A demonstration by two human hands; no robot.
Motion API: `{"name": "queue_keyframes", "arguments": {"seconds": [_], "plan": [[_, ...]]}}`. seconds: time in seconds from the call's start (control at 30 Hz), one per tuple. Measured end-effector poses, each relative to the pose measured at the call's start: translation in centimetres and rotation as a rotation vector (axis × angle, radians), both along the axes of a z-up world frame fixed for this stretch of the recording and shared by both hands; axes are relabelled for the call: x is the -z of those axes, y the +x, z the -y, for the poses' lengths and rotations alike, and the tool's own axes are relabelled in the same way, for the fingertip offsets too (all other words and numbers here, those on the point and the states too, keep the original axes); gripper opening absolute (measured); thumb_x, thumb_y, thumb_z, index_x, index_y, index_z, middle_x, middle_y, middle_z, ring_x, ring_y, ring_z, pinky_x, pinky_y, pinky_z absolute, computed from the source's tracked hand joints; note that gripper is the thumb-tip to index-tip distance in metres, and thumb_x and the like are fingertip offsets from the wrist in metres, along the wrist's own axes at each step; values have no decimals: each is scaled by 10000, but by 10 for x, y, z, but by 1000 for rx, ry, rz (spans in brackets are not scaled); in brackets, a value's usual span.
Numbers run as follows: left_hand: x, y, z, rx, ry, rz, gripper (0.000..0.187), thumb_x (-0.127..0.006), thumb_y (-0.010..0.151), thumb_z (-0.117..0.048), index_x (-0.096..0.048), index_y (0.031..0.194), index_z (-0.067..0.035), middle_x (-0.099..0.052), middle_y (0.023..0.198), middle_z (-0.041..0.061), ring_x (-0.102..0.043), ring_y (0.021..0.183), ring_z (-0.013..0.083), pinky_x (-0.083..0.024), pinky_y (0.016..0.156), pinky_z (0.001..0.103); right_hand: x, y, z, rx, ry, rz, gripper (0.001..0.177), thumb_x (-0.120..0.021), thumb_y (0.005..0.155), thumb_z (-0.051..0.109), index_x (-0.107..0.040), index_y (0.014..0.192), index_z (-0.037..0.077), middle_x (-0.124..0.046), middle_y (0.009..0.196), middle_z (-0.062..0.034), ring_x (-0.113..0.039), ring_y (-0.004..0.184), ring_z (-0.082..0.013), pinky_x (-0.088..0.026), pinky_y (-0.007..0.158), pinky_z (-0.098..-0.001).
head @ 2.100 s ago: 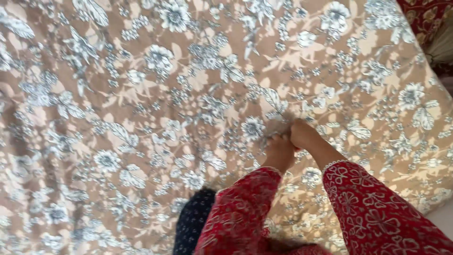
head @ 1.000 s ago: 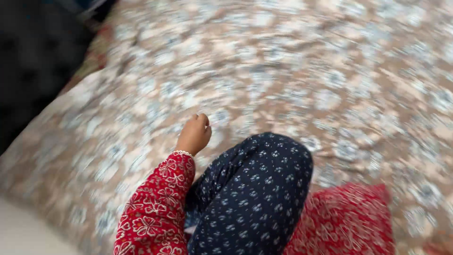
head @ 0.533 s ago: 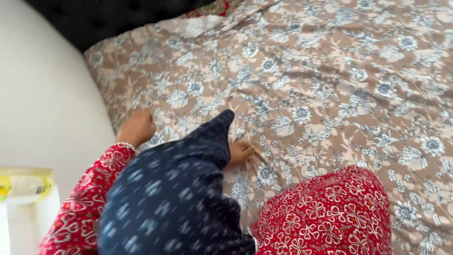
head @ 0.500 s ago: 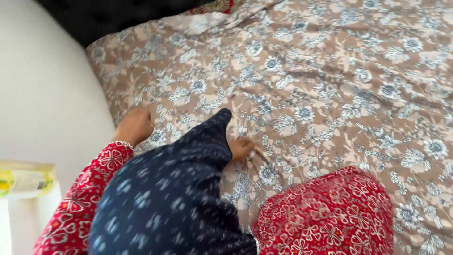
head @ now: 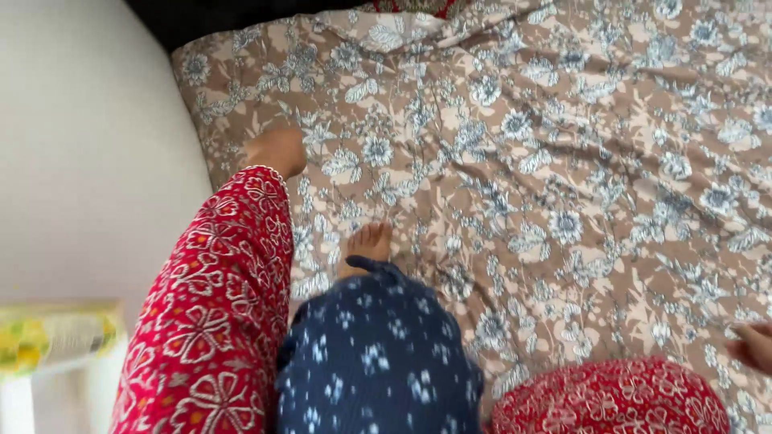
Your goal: The recorder is spreading and tucking a floral patterned bedsheet onto a bed.
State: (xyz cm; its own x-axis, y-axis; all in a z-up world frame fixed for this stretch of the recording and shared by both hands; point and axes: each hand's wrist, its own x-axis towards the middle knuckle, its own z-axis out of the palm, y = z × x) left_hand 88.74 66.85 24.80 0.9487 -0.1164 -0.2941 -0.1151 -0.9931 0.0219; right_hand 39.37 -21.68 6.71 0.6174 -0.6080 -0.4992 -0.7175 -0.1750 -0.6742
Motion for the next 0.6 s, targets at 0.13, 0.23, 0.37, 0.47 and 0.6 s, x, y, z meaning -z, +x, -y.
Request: {"name": "queue_keyframes", "arguments": {"seconds": [0.13, 0.23, 0.37, 0.47, 0.6], "plan": [[-4, 63, 3, 0, 21, 6, 355, -616, 898, -92, -702, 1241, -59, -684, 1245, 197, -666, 1159, 393, -544, 949, 518, -53, 180, -138, -12, -74, 22, 448, -592, 1093, 302, -604, 1328, -79, -707, 1022, -213, -697, 895, -294, -578, 830, -412], [11, 122, -5, 56, -20, 82, 293, -618, 903, -94, -745, 1156, -17, -706, 1182, 245, -702, 1084, 409, -566, 909, 491, -108, 307, -244, -157, 48, -5, 358, -586, 1023, 243, -645, 1210, -57, -724, 1020, -181, -710, 921, -260, -593, 858, -381], [53, 201, -19, 41, -168, 220, 277, -646, 919, -164, -703, 1152, -24, -733, 1078, 226, -712, 1011, 401, -544, 868, 516, -80, 477, -307, -201, 338, 76, 335, -553, 1048, 272, -607, 1207, -18, -696, 1083, -192, -696, 990, -279, -569, 888, -409], [90, 258, -12, -94, -320, 262, 368, -652, 948, -221, -612, 1250, -13, -728, 1048, 218, -708, 983, 394, -538, 826, 517, -63, 591, -364, -222, 475, 117, 470, -506, 1042, 377, -590, 1257, -32, -688, 1186, -209, -685, 1104, -305, -566, 956, -415], [108, 318, 10, -167, -505, 439, 541, -592, 976, -146, -441, 1495, -117, -746, 991, 169, -712, 899, 365, -533, 748, 518, -38, 720, -421, -81, 707, 236, 689, -457, 1044, 540, -473, 1390, -57, -599, 1364, -245, -595, 1302, -349, -543, 1052, -411]]}}
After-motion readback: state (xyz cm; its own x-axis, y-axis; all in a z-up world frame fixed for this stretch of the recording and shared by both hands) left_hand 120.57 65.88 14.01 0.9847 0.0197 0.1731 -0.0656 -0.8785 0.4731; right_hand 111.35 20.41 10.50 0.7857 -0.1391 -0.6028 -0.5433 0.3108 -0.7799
